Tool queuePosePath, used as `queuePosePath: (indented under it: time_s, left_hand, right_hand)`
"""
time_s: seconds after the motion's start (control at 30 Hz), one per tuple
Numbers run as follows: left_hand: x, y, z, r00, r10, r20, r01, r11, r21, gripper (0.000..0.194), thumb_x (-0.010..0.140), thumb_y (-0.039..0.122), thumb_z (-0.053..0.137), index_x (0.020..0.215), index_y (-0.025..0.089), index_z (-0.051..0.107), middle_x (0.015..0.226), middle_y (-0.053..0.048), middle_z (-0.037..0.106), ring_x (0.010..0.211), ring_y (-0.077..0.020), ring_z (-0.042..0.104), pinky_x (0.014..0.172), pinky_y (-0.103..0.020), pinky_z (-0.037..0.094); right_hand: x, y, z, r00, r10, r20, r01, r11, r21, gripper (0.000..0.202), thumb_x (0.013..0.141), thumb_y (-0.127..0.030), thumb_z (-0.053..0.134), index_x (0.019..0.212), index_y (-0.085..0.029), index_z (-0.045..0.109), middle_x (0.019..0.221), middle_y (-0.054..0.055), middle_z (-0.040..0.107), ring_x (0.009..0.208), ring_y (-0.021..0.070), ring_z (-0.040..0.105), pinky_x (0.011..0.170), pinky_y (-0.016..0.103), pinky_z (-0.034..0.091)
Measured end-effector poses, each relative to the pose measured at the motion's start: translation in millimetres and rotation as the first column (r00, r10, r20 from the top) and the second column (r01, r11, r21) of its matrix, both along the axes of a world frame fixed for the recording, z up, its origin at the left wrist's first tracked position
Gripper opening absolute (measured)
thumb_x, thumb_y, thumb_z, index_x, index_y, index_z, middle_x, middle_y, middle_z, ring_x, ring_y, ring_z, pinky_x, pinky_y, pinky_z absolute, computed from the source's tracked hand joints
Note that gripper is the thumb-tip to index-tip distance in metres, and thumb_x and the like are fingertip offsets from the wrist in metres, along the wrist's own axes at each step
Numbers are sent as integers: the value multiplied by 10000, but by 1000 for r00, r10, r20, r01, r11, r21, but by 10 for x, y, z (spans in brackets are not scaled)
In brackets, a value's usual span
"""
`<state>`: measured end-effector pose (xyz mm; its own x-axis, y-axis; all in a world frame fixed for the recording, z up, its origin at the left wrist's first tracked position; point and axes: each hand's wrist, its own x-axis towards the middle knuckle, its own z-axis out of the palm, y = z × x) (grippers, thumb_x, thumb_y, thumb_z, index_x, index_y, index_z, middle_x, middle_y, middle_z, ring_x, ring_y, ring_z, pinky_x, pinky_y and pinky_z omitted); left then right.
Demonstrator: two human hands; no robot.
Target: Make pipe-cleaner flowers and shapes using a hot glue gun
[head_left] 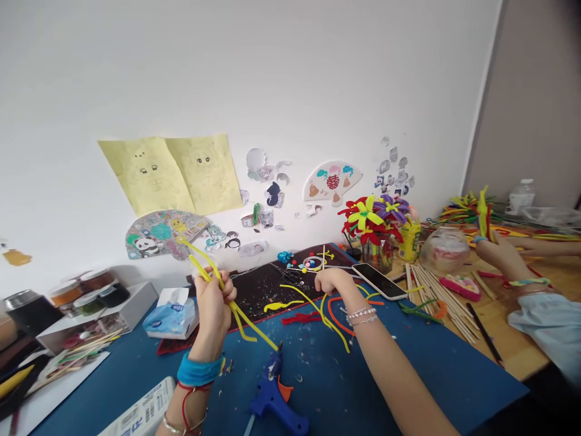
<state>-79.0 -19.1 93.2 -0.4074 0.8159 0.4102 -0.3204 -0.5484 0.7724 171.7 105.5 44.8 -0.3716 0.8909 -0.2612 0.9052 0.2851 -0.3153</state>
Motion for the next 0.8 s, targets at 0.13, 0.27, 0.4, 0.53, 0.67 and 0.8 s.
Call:
queuePosePath:
  time_s: [0.13, 0.27, 0.4, 0.53, 0.67, 0.8]
  left_hand:
    - [80, 27, -52, 999, -40, -23, 38, 996, -79, 280, 693, 88, 474, 881, 257, 353, 590, 80, 446, 327, -19, 239, 350, -135, 158]
    - [161, 27, -83, 997, -69, -38, 64, 989, -131, 255, 704, 118, 480, 889, 251, 366, 589, 80, 450, 320, -16, 229, 341, -131, 156]
    - [176, 11, -96, 990, -131, -57, 119, 976, -180, 205, 730, 190, 509, 898, 241, 404, 555, 89, 411, 318, -15, 217, 334, -126, 137]
    - [183, 21, -138, 978, -199, -68, 178, 955, -237, 197, 730, 243, 532, 907, 213, 450, 533, 90, 382, 321, -14, 219, 330, -123, 137]
    - [192, 48, -182, 971, -235, -37, 218, 941, -260, 215, 713, 261, 552, 898, 176, 484, 532, 82, 396, 325, -7, 216, 333, -122, 133]
    - [192, 62, -191, 981, -194, -17, 184, 954, -236, 228, 717, 291, 536, 901, 163, 497, 547, 72, 420, 325, -1, 212, 337, -120, 137]
  right_hand:
    - [181, 131, -214, 989, -57, 137, 82, 979, -185, 259, 884, -296, 523, 1095, -147, 544, 1074, 67, 574, 899, 175, 588, 762, 366, 506]
    - [193, 200, -360, 990, -87, 108, 99, 988, -119, 280, 882, -300, 525, 1121, -153, 533, 1119, 74, 555, 942, 191, 573, 793, 388, 492]
    - [179, 256, -414, 994, -98, 51, 98, 995, -10, 301, 879, -295, 529, 1149, -161, 517, 1172, 82, 526, 990, 206, 553, 822, 410, 479]
    - [188, 208, -416, 994, -110, 0, 110, 994, 21, 285, 881, -296, 527, 1130, -157, 528, 1142, 78, 543, 959, 195, 566, 800, 392, 490]
    - [202, 78, -376, 984, -154, -93, 162, 983, 88, 276, 886, -305, 516, 1122, -164, 535, 1129, 73, 551, 936, 187, 573, 784, 374, 496]
    - [141, 5, -146, 941, -210, -266, 276, 931, 240, 280, 900, -325, 485, 1119, -155, 526, 1082, 75, 569, 907, 179, 579, 783, 372, 484]
